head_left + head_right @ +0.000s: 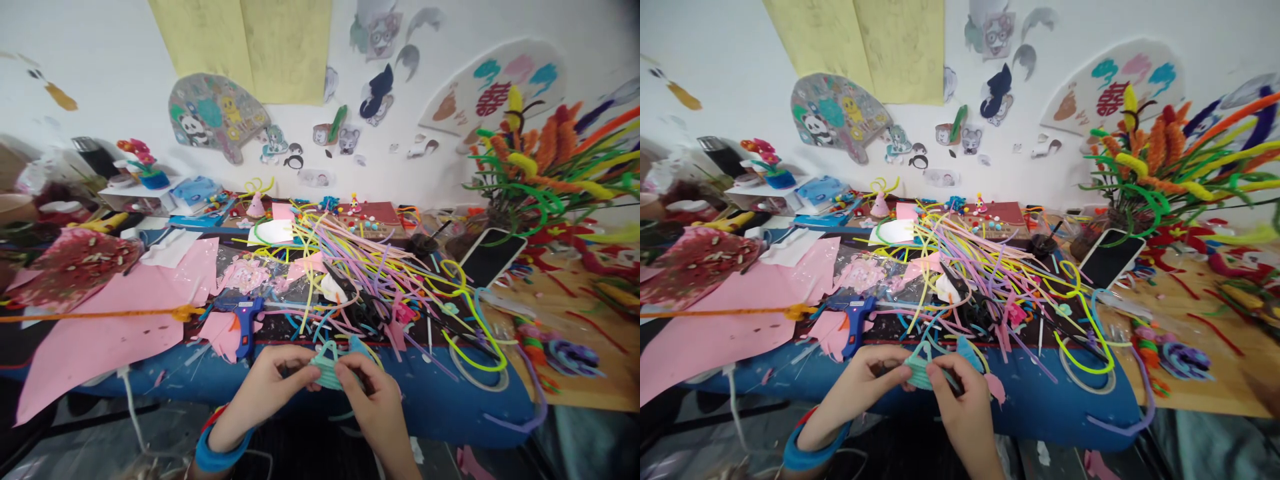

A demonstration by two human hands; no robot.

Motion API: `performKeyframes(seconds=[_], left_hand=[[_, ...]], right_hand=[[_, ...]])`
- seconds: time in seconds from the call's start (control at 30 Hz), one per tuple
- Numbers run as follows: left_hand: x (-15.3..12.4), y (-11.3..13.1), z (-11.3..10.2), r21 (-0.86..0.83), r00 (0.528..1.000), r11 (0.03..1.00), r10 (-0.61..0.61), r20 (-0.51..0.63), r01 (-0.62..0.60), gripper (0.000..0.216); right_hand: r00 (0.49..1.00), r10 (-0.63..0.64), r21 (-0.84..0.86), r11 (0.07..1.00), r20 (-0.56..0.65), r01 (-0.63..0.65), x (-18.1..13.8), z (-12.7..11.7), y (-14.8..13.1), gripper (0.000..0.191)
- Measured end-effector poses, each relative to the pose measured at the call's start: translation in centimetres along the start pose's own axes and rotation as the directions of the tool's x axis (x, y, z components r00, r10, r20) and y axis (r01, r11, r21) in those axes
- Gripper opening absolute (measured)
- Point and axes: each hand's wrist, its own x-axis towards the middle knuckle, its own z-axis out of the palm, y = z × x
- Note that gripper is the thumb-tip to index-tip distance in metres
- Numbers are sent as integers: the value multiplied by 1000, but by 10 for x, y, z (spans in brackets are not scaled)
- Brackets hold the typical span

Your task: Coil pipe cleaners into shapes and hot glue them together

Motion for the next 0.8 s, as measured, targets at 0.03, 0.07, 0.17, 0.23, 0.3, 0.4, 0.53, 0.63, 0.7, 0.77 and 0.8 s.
performKeyframes(seconds=[0.03, 0.07, 0.17, 0.23, 0.3, 0.4, 0.53, 0.63, 0.7, 0.77, 0.8], left_hand=[[0, 0, 1, -8, 1000, 1000, -12, 1, 12, 19], [0, 0, 1, -18, 1000, 1000, -22, -9, 21, 19], [1, -2, 2, -60, 998, 997, -46, -52, 43, 21], [1, -3, 2, -75, 996, 995, -65, -62, 60, 23], [2, -5, 3, -75, 996, 996, -62, -63, 57, 25], [3, -9, 5, -53, 996, 998, 11, -89, -16, 24], [5, -14, 8, -45, 989, 994, 89, -122, -95, 24], [5, -13, 7, -74, 992, 994, 75, -99, -82, 28], [5, -12, 5, -82, 995, 993, 76, -69, -82, 28], [5, -10, 3, -91, 996, 993, 77, -36, -80, 27], [5, -10, 1, -103, 997, 992, 72, -17, -73, 26]], right_hand=[[1000, -19, -36, 999, -8, 19, -1, 0, 0, 20], [999, -43, -68, 997, -16, 42, -1, 0, 0, 19], [986, -160, -146, 977, -37, 153, -3, 1, 0, 15], [964, -256, -191, 952, -70, 239, -4, 2, 0, 13], [947, -309, -224, 933, -91, 283, -5, 3, 1, 12], [965, -251, -230, 946, -79, 227, -5, 5, 0, 13], [993, -116, -182, 977, -23, 110, -5, 4, -2, 18], [996, -77, -114, 990, 49, 82, -2, -3, -4, 17], [992, -76, -86, 993, 102, 84, 0, -9, -5, 14], [988, -70, -74, 994, 138, 81, 2, -14, -5, 12], [986, -65, -66, 995, 152, 76, 3, -16, -6, 11]])
